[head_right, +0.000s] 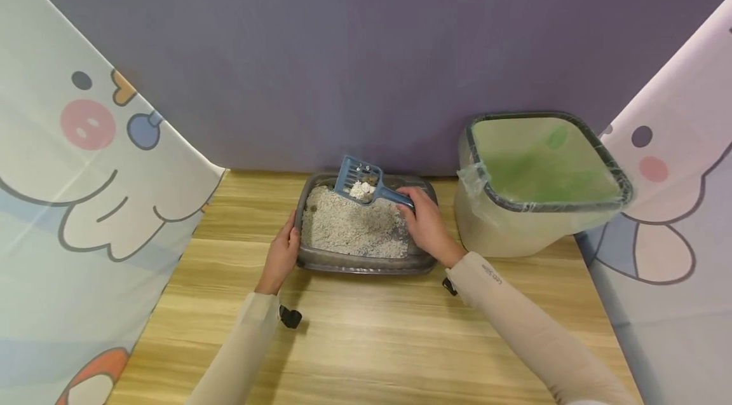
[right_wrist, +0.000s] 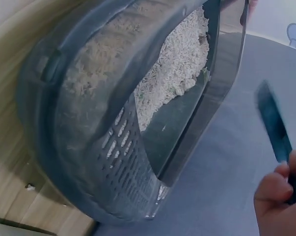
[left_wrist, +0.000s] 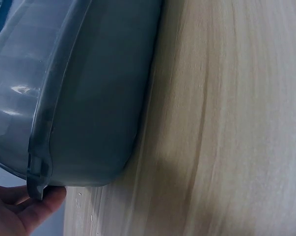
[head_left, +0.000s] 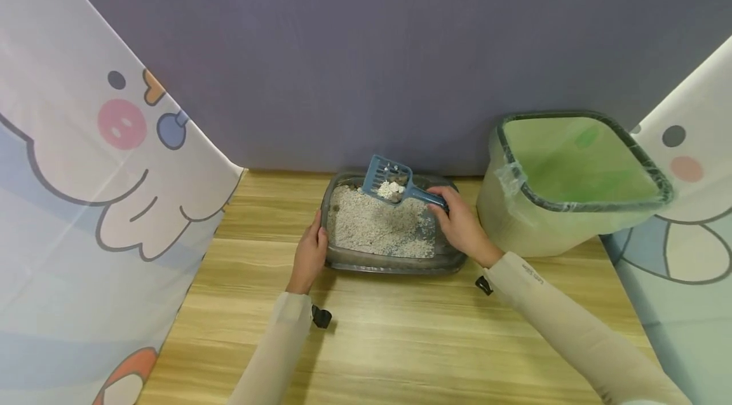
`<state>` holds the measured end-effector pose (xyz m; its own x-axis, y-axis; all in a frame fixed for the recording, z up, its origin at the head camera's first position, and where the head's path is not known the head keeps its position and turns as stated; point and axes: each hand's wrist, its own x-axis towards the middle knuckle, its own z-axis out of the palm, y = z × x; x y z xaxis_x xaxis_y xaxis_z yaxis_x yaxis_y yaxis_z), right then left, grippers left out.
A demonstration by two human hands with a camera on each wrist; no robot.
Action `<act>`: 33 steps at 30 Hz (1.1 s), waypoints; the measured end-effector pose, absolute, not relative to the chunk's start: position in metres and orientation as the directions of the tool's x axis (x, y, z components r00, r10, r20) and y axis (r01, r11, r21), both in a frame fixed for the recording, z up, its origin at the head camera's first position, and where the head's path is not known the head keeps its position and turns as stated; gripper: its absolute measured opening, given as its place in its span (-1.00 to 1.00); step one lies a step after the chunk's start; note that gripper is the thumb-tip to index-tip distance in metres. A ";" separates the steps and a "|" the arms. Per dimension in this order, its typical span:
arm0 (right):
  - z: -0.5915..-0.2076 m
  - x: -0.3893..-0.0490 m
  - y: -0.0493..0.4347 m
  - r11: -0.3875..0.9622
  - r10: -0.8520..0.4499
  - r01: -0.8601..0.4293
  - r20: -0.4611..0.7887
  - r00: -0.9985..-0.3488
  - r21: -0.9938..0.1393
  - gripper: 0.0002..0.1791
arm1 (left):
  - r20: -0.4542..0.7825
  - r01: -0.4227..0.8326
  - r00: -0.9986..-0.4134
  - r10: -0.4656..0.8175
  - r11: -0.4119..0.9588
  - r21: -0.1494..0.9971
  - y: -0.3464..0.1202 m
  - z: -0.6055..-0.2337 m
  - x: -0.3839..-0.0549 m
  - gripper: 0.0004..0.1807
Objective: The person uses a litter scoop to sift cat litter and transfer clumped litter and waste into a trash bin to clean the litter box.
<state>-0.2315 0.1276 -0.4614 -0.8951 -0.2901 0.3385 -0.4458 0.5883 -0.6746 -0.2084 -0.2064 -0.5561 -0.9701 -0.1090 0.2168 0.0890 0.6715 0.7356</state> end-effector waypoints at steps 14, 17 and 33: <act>-0.457 -0.228 0.137 0.626 -0.328 -0.445 0.302 -0.895 -0.640 -0.59 | 0.201 0.080 -0.974 -0.105 0.669 0.739 -0.207 -0.557 -0.209 -0.47; -0.453 -0.227 0.137 0.634 -0.330 -0.462 0.323 -0.887 -0.621 -0.62 | 0.200 0.079 -0.974 -0.105 0.670 0.738 -0.207 -0.557 -0.208 -0.47; -0.417 -0.209 0.141 0.622 -0.250 -0.512 0.469 -0.847 -0.593 -0.66 | 0.218 0.097 -0.971 -0.096 0.675 0.732 -0.209 -0.558 -0.208 -0.46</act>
